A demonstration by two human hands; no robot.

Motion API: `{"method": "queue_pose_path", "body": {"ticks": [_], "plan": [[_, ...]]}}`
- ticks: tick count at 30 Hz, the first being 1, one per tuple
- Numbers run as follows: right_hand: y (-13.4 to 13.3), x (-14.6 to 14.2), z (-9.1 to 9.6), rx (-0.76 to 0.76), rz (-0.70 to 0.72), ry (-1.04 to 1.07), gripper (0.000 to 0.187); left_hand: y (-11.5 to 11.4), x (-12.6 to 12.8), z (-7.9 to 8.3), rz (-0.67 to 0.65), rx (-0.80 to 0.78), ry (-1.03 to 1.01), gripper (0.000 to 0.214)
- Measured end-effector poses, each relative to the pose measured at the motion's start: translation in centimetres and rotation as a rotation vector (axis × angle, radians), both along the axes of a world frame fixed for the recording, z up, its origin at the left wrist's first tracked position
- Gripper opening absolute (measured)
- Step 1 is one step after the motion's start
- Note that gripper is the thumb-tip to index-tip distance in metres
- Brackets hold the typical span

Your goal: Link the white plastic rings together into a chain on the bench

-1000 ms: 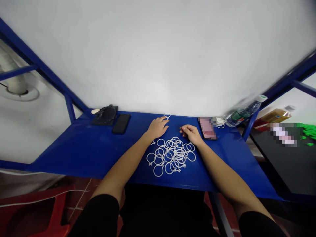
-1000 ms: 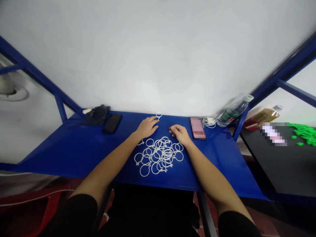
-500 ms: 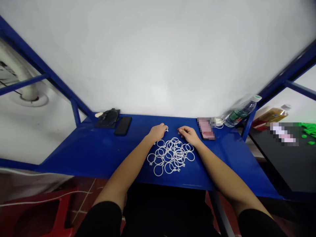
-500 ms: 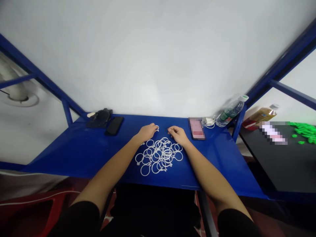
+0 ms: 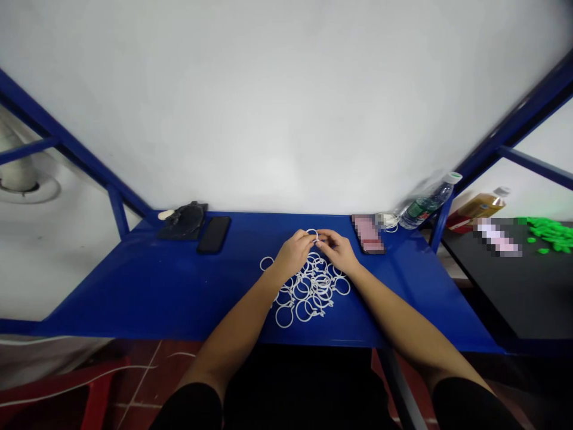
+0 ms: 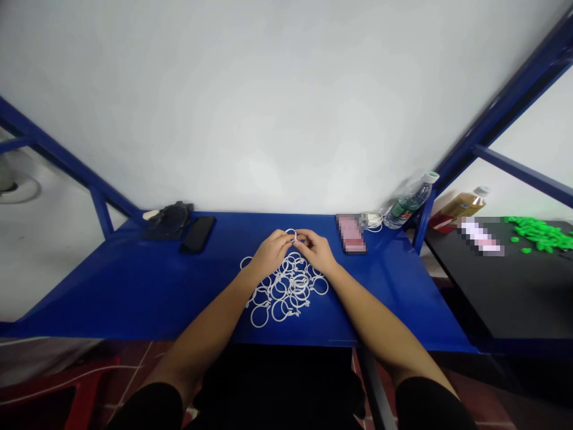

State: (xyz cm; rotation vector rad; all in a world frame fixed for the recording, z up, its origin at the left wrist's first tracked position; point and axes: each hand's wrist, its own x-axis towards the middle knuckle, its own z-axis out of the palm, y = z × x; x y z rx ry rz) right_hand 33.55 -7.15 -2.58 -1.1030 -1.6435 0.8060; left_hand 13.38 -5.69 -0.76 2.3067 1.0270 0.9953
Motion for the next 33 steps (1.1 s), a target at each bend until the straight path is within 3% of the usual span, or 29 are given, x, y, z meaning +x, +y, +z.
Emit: {"method": "queue_pose_path", "body": {"ticks": [7,9,12,15,17,21,27,33], "plan": [[-0.3,-0.5,0.2,-0.086,0.01,0.091,0.047,-0.4,0.5,0.0,-0.062,-0.154,-0.223,0.032],[0.0,-0.6,0.1,-0.088,-0.042,0.179,0.045,0.1,0.5,-0.1,-0.02,-0.302,-0.452,0.038],[0.9,0.0,-0.1,-0.072,-0.19,0.34,0.04,1.6,-0.3,-0.2,0.147,-0.602,-0.941,0.045],[1.8,1.0,-0.2,-0.065,-0.31,0.439,0.037,3.3,-2.1,-0.2,0.273,-0.871,-1.312,0.027],[2.2,1.4,-0.2,-0.078,-0.32,0.47,0.037,3.9,-3.2,-0.1,0.294,-0.953,-1.43,0.024],[2.3,1.2,-0.4,-0.122,-0.264,0.497,0.035,3.8,-3.6,-0.1,0.299,-0.894,-1.419,0.041],[2.1,0.9,-0.5,-0.176,-0.216,0.501,0.029,2.9,-2.1,-0.1,0.199,-0.812,-1.305,0.041],[2.4,1.3,-0.2,-0.262,-0.2,0.556,0.024,2.6,-2.0,0.2,0.206,-0.777,-1.3,0.039]]}}
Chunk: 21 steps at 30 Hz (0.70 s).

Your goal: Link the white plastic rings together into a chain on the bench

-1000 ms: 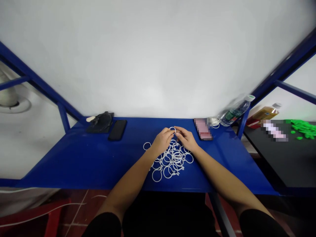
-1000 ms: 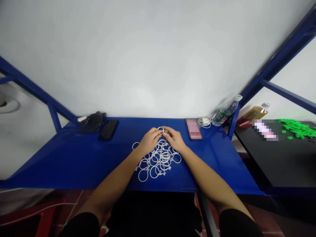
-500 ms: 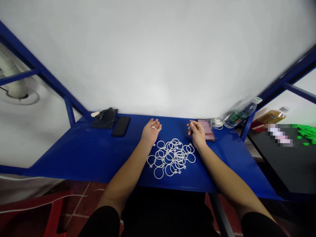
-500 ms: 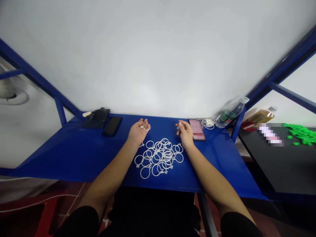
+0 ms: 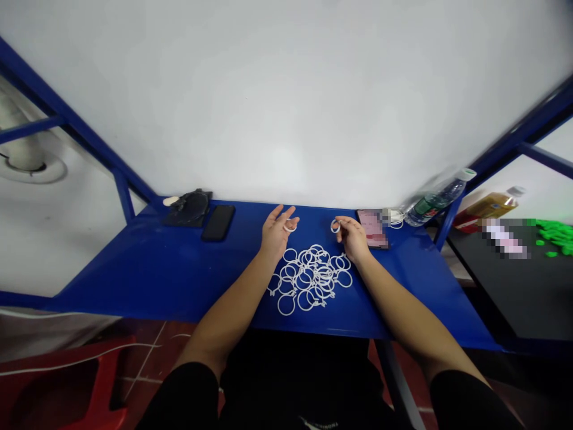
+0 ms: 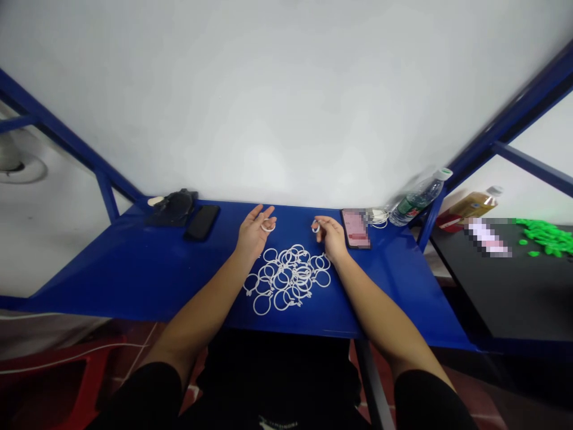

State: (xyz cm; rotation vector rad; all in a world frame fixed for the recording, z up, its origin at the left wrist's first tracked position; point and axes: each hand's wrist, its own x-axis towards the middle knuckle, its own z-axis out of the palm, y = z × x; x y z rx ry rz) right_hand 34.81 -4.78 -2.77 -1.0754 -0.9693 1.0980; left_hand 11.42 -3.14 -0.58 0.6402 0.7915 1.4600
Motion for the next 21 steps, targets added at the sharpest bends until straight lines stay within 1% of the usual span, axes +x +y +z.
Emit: {"method": "queue_pose_path", "body": {"ticks": [3,8,11,15,17,19,21], "plan": [[0.03,-0.08,-0.06,-0.012,0.007,0.008,0.019,0.14,-0.27,-0.09,-0.02,0.005,0.035,0.033],[0.27,0.2,-0.58,0.002,0.014,-0.04,0.014,0.35,-0.43,-0.48,-0.052,0.06,0.089,0.041],[0.42,0.42,-0.83,0.027,0.027,-0.092,0.014,0.27,-0.19,-0.52,-0.033,0.059,0.089,0.036],[0.38,0.31,-0.78,0.063,-0.022,-0.097,0.01,0.13,0.17,-0.36,-0.003,0.038,0.056,0.028],[0.25,0.16,-0.65,0.08,-0.022,-0.103,0.008,0.15,0.2,-0.35,0.008,0.017,0.051,0.026],[0.04,0.08,-0.55,0.086,0.026,-0.134,0.011,0.26,0.14,-0.44,0.021,-0.001,0.058,0.026],[-0.27,0.12,-0.52,0.094,0.101,-0.216,0.023,0.42,0.05,-0.62,0.032,-0.007,0.068,0.027]]}}
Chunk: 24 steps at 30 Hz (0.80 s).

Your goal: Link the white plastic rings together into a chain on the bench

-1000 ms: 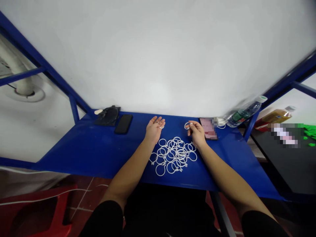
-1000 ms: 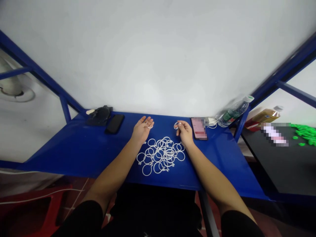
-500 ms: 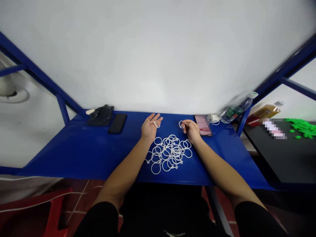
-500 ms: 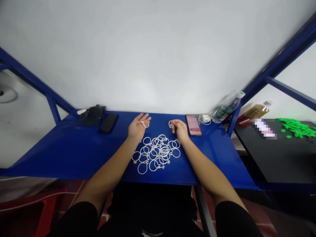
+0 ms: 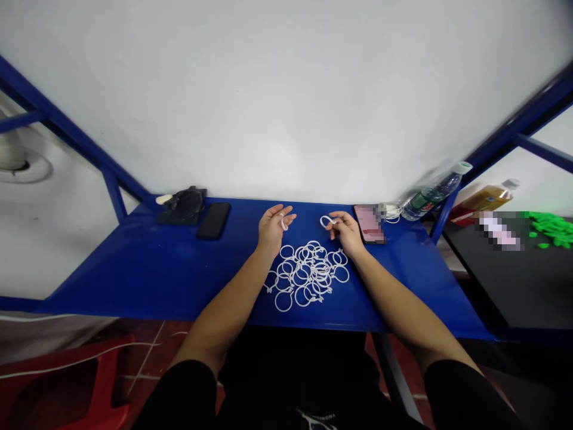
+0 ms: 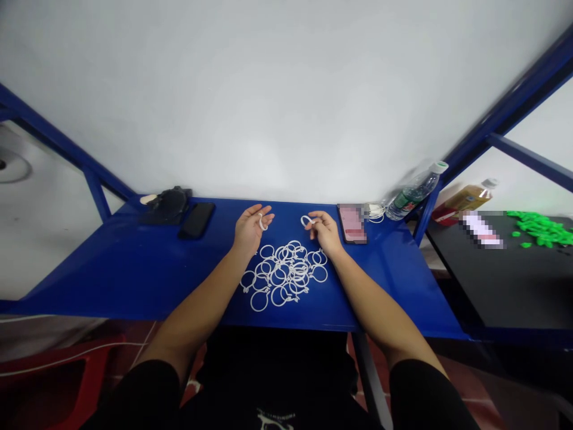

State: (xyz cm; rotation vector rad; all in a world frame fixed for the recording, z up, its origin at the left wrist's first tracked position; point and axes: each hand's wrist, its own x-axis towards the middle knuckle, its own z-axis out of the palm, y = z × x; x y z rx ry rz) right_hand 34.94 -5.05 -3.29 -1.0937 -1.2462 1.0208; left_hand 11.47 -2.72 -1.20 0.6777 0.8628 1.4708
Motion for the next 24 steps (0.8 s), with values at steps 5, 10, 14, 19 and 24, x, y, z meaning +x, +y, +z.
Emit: {"method": "queue_pose_path", "body": {"ticks": [5,10,14,19,24], "plan": [[-0.7,0.7,0.1,0.201,0.138,-0.553,0.026,0.3,-0.1,-0.2,0.018,-0.003,0.001,0.031],[-0.6,1.5,0.6,0.319,0.179,-0.894,0.02,0.0,0.0,0.4,0.05,0.019,-0.039,0.028],[-0.2,1.7,0.5,0.395,0.11,-0.915,0.024,-0.2,0.0,0.4,0.049,0.048,-0.043,0.026],[0.4,1.3,0.0,0.496,0.251,-0.901,0.029,-0.2,0.1,0.3,0.032,0.053,-0.045,0.029],[0.4,1.2,-0.2,0.455,0.289,-0.873,0.028,-0.2,0.1,0.5,0.066,0.007,-0.045,0.032]]}}
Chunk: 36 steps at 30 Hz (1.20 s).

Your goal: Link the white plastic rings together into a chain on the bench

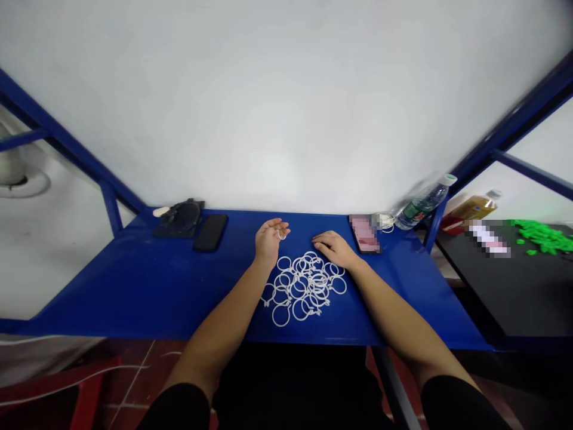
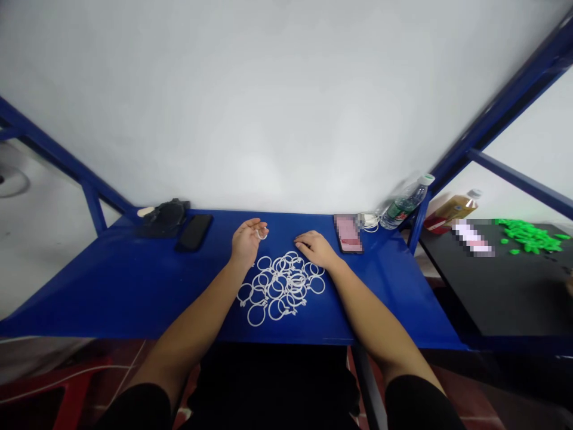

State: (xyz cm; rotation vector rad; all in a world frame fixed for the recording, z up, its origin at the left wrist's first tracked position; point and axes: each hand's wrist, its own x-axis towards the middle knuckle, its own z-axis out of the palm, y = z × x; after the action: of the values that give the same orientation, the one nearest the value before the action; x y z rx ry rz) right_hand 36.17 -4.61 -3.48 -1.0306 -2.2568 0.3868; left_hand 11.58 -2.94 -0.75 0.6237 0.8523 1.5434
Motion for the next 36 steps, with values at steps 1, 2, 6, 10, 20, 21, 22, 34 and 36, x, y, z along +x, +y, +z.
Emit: {"method": "queue_pose_path", "body": {"ticks": [1,2,6,10,20,21,22,34,36], "plan": [[-0.1,0.0,0.1,0.0,-0.008,0.003,0.027,0.0,0.0,-0.1,0.006,-0.002,0.006,0.032],[-0.1,0.1,0.1,0.001,-0.016,0.002,0.026,0.0,0.0,-0.1,0.015,-0.002,0.013,0.031],[-0.4,0.1,0.4,-0.002,-0.047,-0.013,0.024,0.1,0.0,-0.5,0.054,0.028,0.049,0.029],[-0.5,0.0,0.4,-0.012,-0.065,-0.011,0.023,0.2,-0.1,-0.7,0.063,0.092,0.109,0.032],[-0.2,0.1,0.1,-0.045,-0.077,-0.004,0.02,-0.3,-2.1,-0.6,-0.061,0.411,1.14,0.048],[-0.2,0.2,0.1,-0.047,-0.077,-0.003,0.019,-0.5,-2.2,-0.4,-0.053,0.439,1.243,0.05],[-0.2,0.2,0.0,-0.049,-0.077,-0.001,0.019,-0.6,-2.3,-0.2,-0.047,0.453,1.328,0.052],[-0.3,0.2,0.2,-0.039,-0.08,-0.026,0.024,-0.2,-3.3,-0.1,-0.238,0.483,1.658,0.033],[-0.2,0.2,0.2,-0.037,-0.074,-0.04,0.024,-0.1,-3.4,-0.3,-0.237,0.496,1.622,0.031]]}}
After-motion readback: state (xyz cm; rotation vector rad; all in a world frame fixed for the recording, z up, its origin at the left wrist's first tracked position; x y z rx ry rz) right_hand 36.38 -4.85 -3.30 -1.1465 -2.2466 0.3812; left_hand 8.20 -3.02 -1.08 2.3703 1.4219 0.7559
